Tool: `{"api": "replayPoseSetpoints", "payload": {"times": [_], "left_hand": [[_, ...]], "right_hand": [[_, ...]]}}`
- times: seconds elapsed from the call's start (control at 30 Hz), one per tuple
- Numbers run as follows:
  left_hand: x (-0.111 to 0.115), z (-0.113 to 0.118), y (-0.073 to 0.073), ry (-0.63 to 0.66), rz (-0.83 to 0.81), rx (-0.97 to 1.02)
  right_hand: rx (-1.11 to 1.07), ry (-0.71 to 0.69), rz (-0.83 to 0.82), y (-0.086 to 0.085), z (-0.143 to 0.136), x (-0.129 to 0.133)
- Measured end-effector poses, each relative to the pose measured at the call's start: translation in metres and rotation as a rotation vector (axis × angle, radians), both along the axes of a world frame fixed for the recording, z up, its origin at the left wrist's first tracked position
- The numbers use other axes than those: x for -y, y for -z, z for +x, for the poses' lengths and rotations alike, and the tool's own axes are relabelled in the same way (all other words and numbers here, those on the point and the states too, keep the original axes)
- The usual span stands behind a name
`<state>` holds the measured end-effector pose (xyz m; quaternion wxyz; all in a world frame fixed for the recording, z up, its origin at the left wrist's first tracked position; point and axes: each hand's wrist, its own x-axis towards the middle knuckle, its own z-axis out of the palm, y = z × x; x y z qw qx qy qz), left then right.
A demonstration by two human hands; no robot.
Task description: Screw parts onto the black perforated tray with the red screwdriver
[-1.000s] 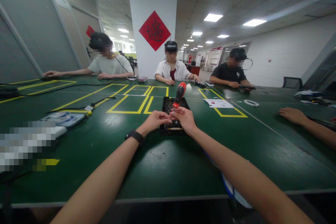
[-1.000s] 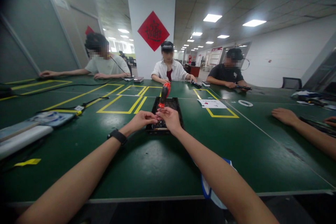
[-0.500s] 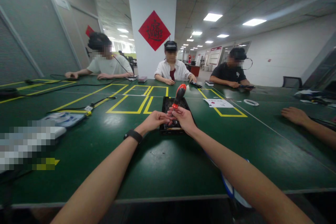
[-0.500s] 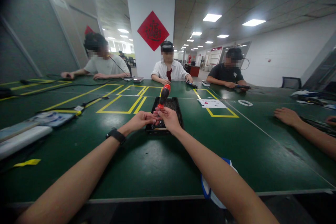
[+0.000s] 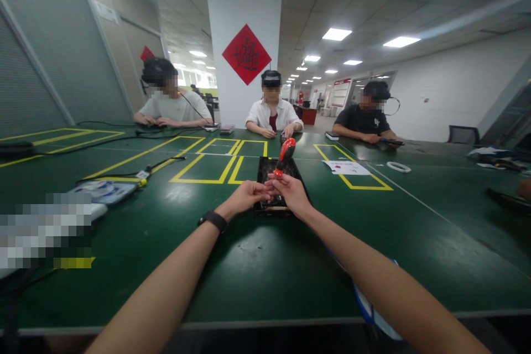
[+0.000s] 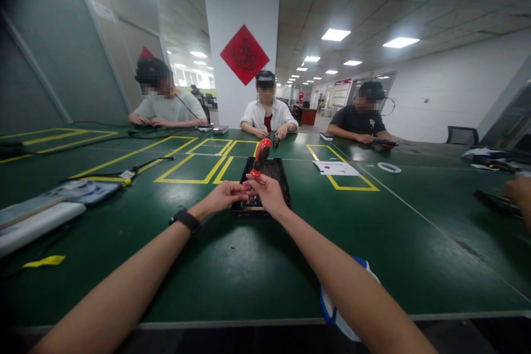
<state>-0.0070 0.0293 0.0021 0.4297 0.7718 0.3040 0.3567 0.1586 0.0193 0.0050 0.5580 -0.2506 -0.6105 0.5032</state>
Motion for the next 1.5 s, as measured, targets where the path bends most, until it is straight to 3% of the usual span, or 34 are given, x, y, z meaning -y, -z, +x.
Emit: {"api": "replayPoseSetpoints", "payload": {"times": [0.13,0.37,0.7,0.83,1.0,1.17,1.5], "left_hand": [[-0.0001,-0.0004,-0.0005,0.043,-0.066,0.062],[0.0012,0.0030,0.0020,-0.072,0.032,0.014],[-0.0006,0.0012,-0.0005,0.062,-0.096,0.074],[-0.0018,0.0019,0.0016,-0.006,-0.099,0.100],[0.0011,0.0044,0.0016,-0.116,0.032,0.029],[0.0053,0.0057,-0.0004,-0.150,0.069,-0.027],[0.0011,-0.0005,-0.0053,0.084,0.018,-0.021]], "right_hand": [[0.005,0.043,0.015,0.0030,0.0018,-0.0021],[-0.029,0.122,0.014,0.0031,0.0012,-0.0023],[0.016,0.036,0.031,0.0027,0.0018,-0.0039],[-0.016,0.043,0.017,0.0030,0.0018,-0.0054],[-0.034,0.060,0.016,0.0005,0.0018,-0.0036],[-0.044,0.046,0.035,-0.0004,0.0012,-0.0014],[-0.023,-0.043,-0.002,0.0020,0.0026,-0.0019]]}}
